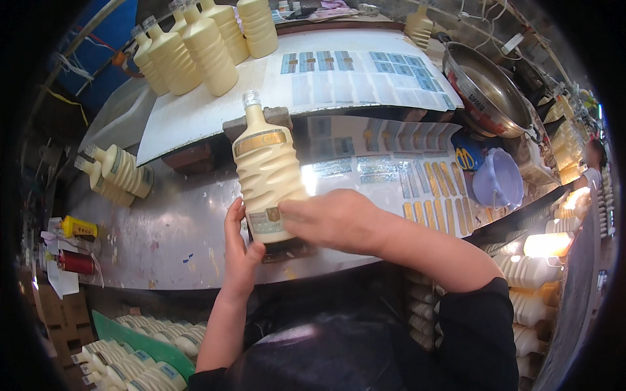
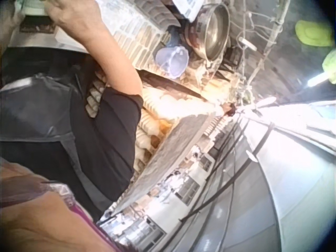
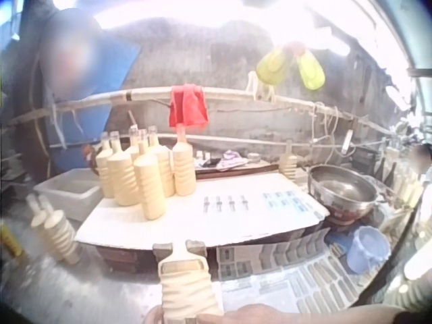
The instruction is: The person applies adhesive labels to cream-colored plastic bottles. They peel labels from a sheet, position them on the bottle body, and smooth them with a small tool. Finished bottles are placed on a nearby tray.
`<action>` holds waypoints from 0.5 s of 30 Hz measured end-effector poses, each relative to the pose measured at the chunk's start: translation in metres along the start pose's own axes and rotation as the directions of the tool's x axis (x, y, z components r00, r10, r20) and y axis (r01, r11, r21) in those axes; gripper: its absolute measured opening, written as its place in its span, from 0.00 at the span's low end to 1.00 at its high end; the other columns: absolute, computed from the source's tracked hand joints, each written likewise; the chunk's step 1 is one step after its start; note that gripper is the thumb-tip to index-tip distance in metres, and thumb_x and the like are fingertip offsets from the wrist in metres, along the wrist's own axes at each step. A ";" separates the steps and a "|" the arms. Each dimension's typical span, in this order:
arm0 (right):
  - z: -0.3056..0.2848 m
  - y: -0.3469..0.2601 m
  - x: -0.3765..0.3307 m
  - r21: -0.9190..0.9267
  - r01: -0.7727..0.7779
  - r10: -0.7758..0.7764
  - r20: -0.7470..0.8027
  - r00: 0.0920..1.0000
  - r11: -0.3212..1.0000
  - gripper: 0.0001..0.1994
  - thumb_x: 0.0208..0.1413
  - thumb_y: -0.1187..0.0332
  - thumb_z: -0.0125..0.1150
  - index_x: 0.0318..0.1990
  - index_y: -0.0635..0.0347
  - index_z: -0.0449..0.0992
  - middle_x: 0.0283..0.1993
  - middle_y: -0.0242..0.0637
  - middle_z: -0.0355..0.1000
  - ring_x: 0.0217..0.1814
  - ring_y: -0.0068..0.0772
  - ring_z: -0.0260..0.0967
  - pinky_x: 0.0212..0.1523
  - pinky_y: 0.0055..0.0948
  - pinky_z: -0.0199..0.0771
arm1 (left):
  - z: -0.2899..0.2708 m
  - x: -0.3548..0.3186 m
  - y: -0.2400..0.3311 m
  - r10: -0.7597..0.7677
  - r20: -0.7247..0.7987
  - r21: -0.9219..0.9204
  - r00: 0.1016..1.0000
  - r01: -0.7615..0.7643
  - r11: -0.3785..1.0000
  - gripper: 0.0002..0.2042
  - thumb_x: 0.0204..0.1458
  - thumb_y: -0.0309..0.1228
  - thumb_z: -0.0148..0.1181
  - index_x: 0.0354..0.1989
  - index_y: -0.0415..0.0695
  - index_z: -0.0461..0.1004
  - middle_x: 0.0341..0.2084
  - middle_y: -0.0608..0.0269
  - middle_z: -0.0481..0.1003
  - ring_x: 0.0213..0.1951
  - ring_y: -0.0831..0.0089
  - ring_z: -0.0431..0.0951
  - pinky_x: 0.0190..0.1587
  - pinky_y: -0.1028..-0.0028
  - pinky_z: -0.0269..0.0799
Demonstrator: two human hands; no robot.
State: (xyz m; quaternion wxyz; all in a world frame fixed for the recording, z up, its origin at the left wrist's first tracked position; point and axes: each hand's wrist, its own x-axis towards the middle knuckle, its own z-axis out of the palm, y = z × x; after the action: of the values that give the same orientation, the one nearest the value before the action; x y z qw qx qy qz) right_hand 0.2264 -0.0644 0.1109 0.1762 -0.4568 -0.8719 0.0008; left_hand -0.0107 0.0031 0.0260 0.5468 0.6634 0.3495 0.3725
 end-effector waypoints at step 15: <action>0.045 -0.007 -0.045 0.411 -0.369 0.481 -0.211 0.851 0.834 0.15 0.60 0.68 0.64 0.54 0.55 0.79 0.44 0.38 0.80 0.32 0.32 0.76 0.32 0.29 0.77 | 0.016 0.001 -0.002 -0.081 -0.086 -0.336 0.993 0.048 0.941 0.30 0.68 0.40 0.53 0.73 0.41 0.53 0.66 0.54 0.62 0.67 0.65 0.61 0.72 0.65 0.52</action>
State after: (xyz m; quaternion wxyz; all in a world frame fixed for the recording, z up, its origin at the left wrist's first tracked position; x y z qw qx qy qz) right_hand 0.2302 -0.0974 0.0562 0.3839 -0.5958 -0.6939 0.1272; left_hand 0.0042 -0.0029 0.0218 0.6450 0.5305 0.3297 0.4402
